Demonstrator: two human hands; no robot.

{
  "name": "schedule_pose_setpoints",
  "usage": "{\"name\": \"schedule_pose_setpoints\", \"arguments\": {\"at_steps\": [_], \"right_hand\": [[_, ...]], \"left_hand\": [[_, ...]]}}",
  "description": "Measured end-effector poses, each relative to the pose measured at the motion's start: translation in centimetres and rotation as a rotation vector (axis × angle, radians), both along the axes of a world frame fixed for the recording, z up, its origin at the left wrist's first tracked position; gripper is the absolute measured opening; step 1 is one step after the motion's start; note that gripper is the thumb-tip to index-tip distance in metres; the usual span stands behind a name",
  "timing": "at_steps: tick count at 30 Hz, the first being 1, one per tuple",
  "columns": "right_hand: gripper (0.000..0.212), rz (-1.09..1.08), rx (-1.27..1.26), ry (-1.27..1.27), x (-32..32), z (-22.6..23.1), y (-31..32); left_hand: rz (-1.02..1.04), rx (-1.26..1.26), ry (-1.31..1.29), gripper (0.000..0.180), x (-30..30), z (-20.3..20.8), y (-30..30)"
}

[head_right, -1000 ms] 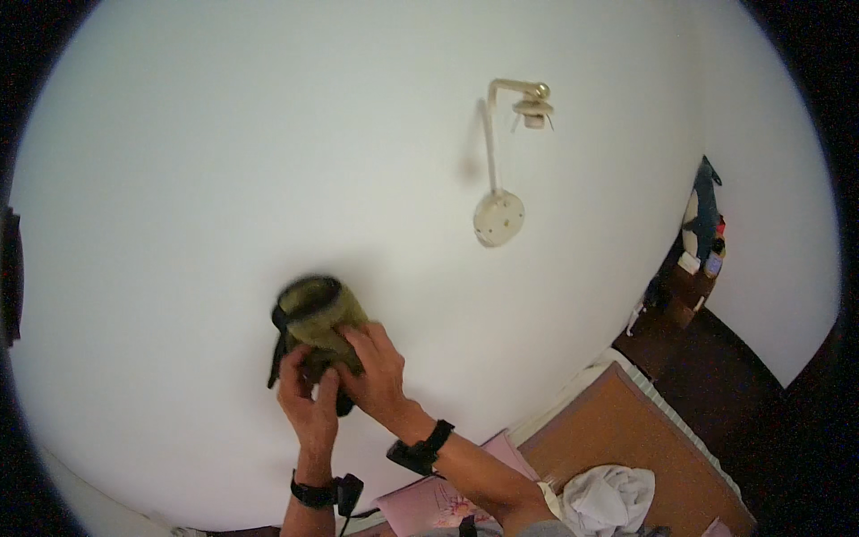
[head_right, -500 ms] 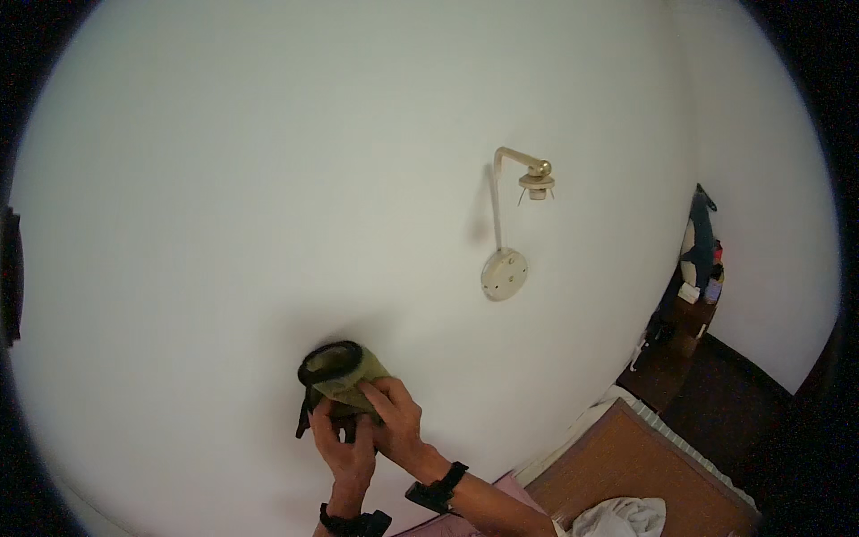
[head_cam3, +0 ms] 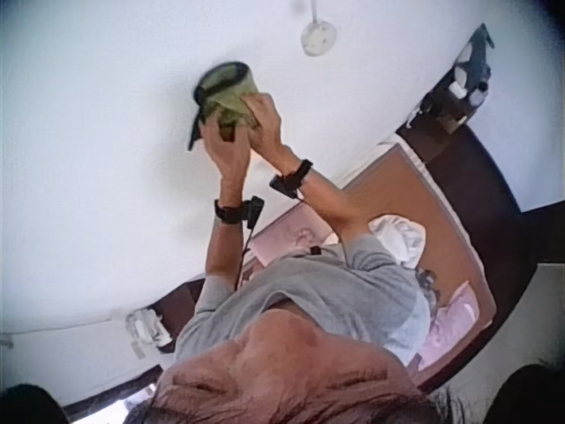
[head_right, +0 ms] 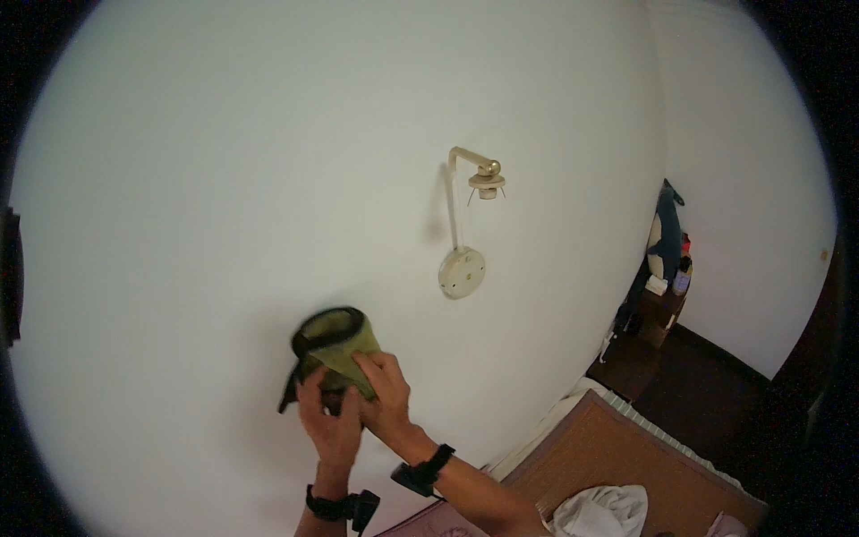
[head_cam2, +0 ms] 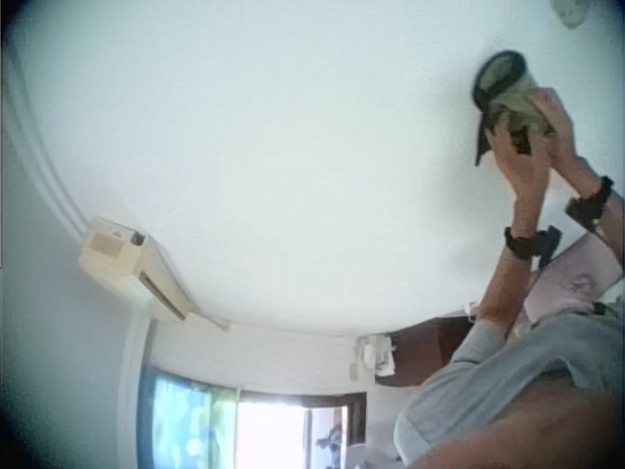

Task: Cleaning a bedroom wall using a green microfiber cloth.

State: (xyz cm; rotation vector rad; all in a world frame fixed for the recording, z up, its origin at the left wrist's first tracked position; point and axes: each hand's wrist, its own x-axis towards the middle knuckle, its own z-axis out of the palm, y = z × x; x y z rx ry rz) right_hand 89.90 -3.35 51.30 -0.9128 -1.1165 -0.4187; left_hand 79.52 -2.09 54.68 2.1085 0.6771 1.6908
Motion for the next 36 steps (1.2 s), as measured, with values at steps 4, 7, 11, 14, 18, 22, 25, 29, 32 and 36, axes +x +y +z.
{"name": "schedule_pose_setpoints", "arguments": {"at_steps": [4,7,11,14,18,22,25,29,32,36], "right_hand": [[0.049,0.005,-0.001,-0.023,2.3,-0.5,-0.6],[0.05,-0.037,-0.034,-0.025,4.4,4.9,-1.0],[0.055,-0.059,0.014,-0.023,7.2,12.0,-1.8],[0.055,-0.064,-0.039,-0.004,7.7,11.2,-2.0],[0.051,-0.121,-0.123,0.054,8.1,3.7,-2.3],[0.047,-0.046,-0.111,0.148,7.8,-4.7,-2.2],[0.047,-0.021,-0.071,0.15,8.5,-2.5,-1.9],[0.05,-0.016,0.043,0.071,8.2,6.1,-1.5],[0.054,0.01,0.025,0.093,6.5,11.1,-1.2],[0.055,-0.01,-0.013,-0.011,3.8,9.7,-0.2]], "left_hand": [[-0.105,-0.162,0.016,0.044,1.2,0.4,-1.7],[-0.147,-0.022,-0.015,0.046,3.1,4.9,-1.2],[-0.208,0.109,0.043,0.06,5.2,11.1,-2.0],[-0.247,0.045,0.017,0.062,6.1,9.8,-1.5],[-0.179,-0.049,0.167,0.066,6.3,2.6,-1.8],[-0.243,-0.134,0.144,0.062,6.9,-1.8,-3.0],[-0.27,-0.124,0.155,0.062,7.2,0.5,-2.6],[-0.235,0.072,0.138,0.07,6.7,7.2,-2.5],[-0.188,0.13,0.146,0.076,5.8,10.4,-2.6],[-0.063,0.204,0.083,0.074,3.7,7.3,-1.6]]}}
